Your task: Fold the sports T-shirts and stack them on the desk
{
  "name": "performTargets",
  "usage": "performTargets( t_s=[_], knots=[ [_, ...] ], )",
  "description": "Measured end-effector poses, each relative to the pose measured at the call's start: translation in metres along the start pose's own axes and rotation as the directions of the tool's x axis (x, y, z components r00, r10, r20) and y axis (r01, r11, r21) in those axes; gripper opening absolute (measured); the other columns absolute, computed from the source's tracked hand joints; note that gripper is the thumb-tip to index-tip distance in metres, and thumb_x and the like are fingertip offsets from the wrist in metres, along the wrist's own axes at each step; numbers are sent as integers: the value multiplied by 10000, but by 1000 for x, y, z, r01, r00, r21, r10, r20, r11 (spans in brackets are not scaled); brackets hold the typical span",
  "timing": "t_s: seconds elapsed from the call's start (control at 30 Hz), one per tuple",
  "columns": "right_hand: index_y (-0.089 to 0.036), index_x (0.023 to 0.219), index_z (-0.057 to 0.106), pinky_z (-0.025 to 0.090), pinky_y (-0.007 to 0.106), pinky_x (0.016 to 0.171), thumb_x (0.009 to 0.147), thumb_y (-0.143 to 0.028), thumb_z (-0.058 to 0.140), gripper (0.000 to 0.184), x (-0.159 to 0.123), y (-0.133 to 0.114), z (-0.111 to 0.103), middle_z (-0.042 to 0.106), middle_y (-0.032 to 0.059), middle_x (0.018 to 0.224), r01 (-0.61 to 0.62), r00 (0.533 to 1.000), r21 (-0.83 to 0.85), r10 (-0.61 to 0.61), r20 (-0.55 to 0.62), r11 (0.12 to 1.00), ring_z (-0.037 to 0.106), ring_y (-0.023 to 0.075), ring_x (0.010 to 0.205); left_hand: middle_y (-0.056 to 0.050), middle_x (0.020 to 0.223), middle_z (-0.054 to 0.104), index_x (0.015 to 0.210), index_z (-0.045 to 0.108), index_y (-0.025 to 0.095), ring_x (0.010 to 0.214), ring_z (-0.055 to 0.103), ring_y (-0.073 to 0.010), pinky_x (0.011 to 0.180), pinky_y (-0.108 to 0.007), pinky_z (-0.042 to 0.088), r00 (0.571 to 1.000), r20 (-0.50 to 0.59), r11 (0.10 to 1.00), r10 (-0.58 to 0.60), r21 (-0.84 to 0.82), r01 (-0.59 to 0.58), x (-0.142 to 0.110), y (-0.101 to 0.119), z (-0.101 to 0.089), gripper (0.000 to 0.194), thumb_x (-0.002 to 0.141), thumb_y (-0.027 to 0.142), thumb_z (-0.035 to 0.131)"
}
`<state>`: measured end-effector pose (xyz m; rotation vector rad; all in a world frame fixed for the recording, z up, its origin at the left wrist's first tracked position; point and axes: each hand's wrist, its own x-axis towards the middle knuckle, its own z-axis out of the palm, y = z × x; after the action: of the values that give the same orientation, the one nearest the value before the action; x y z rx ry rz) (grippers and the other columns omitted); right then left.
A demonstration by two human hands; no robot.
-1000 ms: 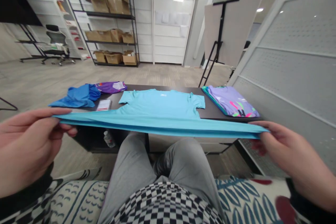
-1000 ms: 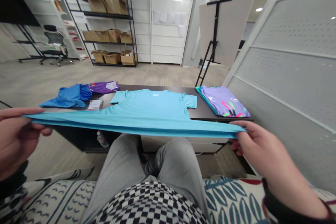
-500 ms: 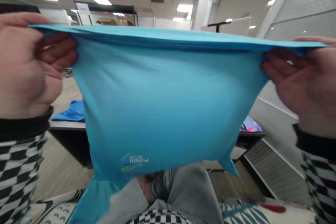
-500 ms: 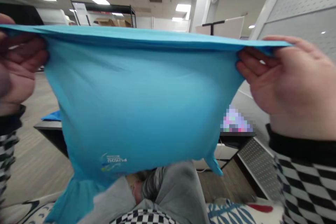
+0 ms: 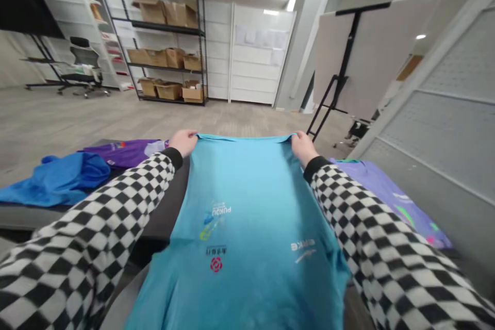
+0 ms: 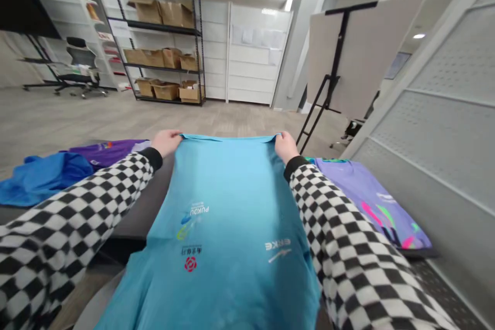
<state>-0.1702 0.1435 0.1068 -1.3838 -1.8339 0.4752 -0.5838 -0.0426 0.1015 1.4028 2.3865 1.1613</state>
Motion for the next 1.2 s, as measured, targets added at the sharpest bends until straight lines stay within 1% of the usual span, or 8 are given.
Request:
performTargets(
  t_s=[0.2, 0.47, 0.6, 0.8, 0.87, 0.97, 1.07, 1.2],
  knots=[
    [-71, 1676, 513, 273, 643, 1365, 1086, -414, 546, 683, -10, 64, 85, 569, 291, 1690, 73, 955, -308, 23, 296, 949, 506, 400, 1594, -193, 1831, 407, 1759, 466, 168, 1718, 355, -389, 1391, -667, 253, 952, 303, 904, 43, 395, -166, 2, -45, 96, 737, 1098, 492, 483],
    [-97, 1760, 415, 129, 774, 1368, 1171, -563, 275, 764, 1, 78, 85, 309, 230, 1869, 187, 915, -538, 53, 399, 822, 258, 426, 1740, -229, 1855, 338, 1773, 433, 136, 1729, 301, -425, 1358, -818, 79, 936, 327, 779, 131, 550, -301, -3, -44, 98, 795, 1145, 600, 282],
    [-62, 1744, 430, 130, 736, 1390, 1164, -448, 360, 699, -37, 57, 55, 388, 237, 1832, 330, 929, -491, -186, 320, 806, 297, 412, 1732, -226, 1787, 474, 1690, 547, 88, 1693, 401, -374, 1414, -705, 85, 873, 283, 731, 397, 478, -488, -60, -10, 77, 676, 1162, 422, 289],
    [-219, 1484, 718, 327, 659, 1351, 1115, -409, 520, 459, -188, 46, -55, 763, 164, 1501, 505, 840, -268, -396, 370, 820, 696, 353, 1427, -83, 1824, 451, 1710, 562, 273, 1705, 406, -296, 1421, -520, 270, 592, 584, 664, 556, 118, -739, -173, -1, 45, 695, 1164, 656, 366],
    [-228, 1282, 784, 569, 506, 1109, 1104, -456, 539, 379, -241, 56, -92, 856, 134, 1239, 350, 909, -224, -271, 317, 910, 806, 319, 1148, -91, 1850, 395, 1741, 522, 283, 1724, 364, -332, 1421, -572, 249, 589, 619, 680, 519, 120, -724, -183, -13, 42, 738, 1154, 700, 361],
    [-245, 965, 759, 557, 375, 720, 1080, -605, 521, 447, -308, 85, -126, 817, 79, 848, -22, 980, -207, 62, 189, 978, 769, 281, 798, -132, 1875, 314, 1789, 442, 247, 1745, 289, -404, 1402, -662, 237, 646, 642, 705, 413, 223, -673, -174, -32, 47, 810, 1136, 721, 370],
    [-251, 868, 731, 523, 376, 664, 1010, -699, 530, 510, -358, 113, -130, 786, 80, 776, -272, 954, -150, 287, 87, 951, 742, 294, 737, -135, 1876, 312, 1789, 439, 223, 1747, 279, -411, 1396, -686, 236, 656, 636, 687, 406, 261, -678, -164, -41, 51, 791, 1142, 671, 365],
    [-284, 910, 726, 570, 422, 766, 973, -665, 597, 407, -386, 114, -113, 817, 97, 885, -297, 955, -58, 295, -32, 953, 765, 329, 818, -190, 1776, 502, 1628, 642, 132, 1678, 431, -403, 1402, -648, 276, 694, 462, 660, 552, 265, -702, -191, -35, 32, 671, 1142, 504, 367]
  ],
)
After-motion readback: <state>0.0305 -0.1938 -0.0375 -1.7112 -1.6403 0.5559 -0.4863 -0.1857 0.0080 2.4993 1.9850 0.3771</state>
